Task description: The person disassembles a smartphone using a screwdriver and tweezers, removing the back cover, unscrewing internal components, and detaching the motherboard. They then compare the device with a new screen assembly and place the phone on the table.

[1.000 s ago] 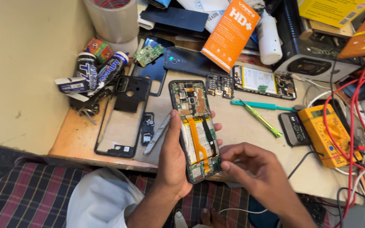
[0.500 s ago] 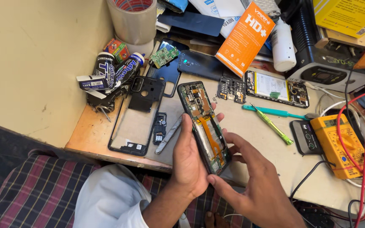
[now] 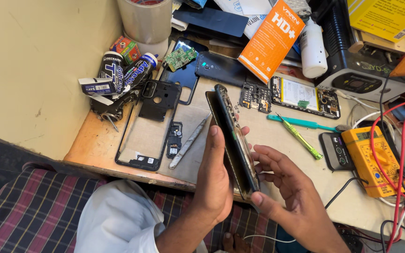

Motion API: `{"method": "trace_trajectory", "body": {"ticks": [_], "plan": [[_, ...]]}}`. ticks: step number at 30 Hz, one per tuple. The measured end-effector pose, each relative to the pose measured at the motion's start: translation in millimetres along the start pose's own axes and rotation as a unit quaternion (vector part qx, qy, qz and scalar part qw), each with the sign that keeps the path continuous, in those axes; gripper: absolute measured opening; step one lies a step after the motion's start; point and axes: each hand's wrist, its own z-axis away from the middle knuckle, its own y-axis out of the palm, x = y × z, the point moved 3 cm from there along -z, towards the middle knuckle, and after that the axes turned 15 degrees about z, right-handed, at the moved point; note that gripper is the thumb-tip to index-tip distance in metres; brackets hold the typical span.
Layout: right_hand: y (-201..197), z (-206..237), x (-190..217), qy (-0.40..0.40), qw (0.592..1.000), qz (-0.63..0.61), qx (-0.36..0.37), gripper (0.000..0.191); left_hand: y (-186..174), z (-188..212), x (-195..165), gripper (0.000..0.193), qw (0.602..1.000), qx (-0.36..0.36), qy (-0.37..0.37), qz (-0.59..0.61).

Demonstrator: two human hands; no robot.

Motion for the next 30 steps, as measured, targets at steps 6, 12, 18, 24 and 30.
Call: {"method": "trace_trajectory", "body": {"ticks": [6,12,18,24,30], "plan": [[6.3,-4.7,-0.6,-0.068,0.988,0.129,-0.048,0.077,11.2,1.6,1.9,0.066,0.998,-0.048,-0.007,0.045],[6.9,-4.8,-14.0,-0.064,0.983,0.145,-0.088,0.095,15.2,5.4,1.3,0.072,0.995,-0.015,0.000,0.098],[4.9,-1.8,-10.5,-0.081,0.973,0.189,-0.104,0.096,14.6,5.8,1.6,0.073,0.992,-0.003,0.006,0.127],[3.6,-2.4,-9.4,-0.043,0.983,0.145,-0.106,0.097,16.4,5.4,1.9,0.077,0.992,0.011,-0.014,0.124],[4.0,-0.9,-16.1,-0.031,0.996,0.029,-0.077,0.101,8.5,3.9,6.2,0.081,0.998,-0.026,-0.002,0.058]]}}
